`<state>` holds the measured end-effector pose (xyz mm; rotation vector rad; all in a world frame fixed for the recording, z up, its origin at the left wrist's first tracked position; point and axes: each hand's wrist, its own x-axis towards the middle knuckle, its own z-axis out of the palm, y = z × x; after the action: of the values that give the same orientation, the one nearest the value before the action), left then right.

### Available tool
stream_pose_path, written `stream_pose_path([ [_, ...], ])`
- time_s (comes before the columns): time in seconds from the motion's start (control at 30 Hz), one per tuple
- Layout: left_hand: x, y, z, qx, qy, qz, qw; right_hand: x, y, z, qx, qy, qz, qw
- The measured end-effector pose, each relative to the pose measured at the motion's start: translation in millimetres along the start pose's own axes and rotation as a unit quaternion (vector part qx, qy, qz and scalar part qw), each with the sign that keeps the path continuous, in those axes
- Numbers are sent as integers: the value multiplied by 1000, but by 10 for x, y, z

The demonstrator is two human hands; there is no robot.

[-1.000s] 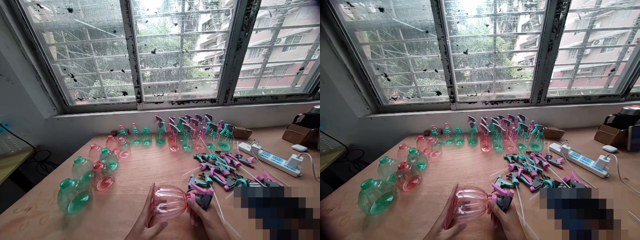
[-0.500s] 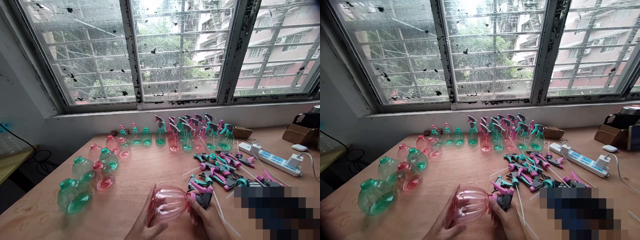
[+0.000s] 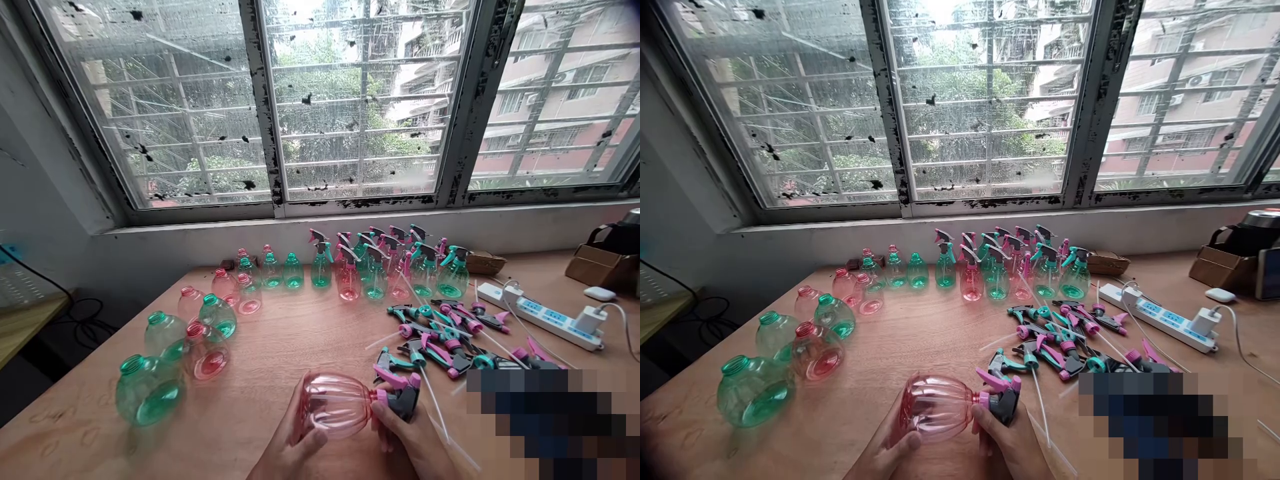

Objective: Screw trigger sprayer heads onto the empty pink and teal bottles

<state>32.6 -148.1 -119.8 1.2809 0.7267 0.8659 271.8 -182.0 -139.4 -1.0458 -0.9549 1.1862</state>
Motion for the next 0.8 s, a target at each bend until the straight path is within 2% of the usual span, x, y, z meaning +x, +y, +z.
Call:
stream_pose_path([
  [0.2,-14,-44,26,-4,-9,-2,1000,35,116,-39,14,10,-4,1000],
  [0.3,-40,-33,26,15,-5,2,1000,16,92,-23,24,13,-2,1000],
  [0.47,-32,44,23,-15,8,19,1000,-20,36,9,12,-15,11,1000],
  [0.6,-12,57,18,-34,-24,1,999,-3,76,-5,28,0,-1,1000],
  [0.67,-15,45,20,-22,-28,7,999,6,82,-16,34,0,-2,999],
  [0.8,-36,30,26,38,2,25,999,-13,8,-1,30,-6,9,999],
])
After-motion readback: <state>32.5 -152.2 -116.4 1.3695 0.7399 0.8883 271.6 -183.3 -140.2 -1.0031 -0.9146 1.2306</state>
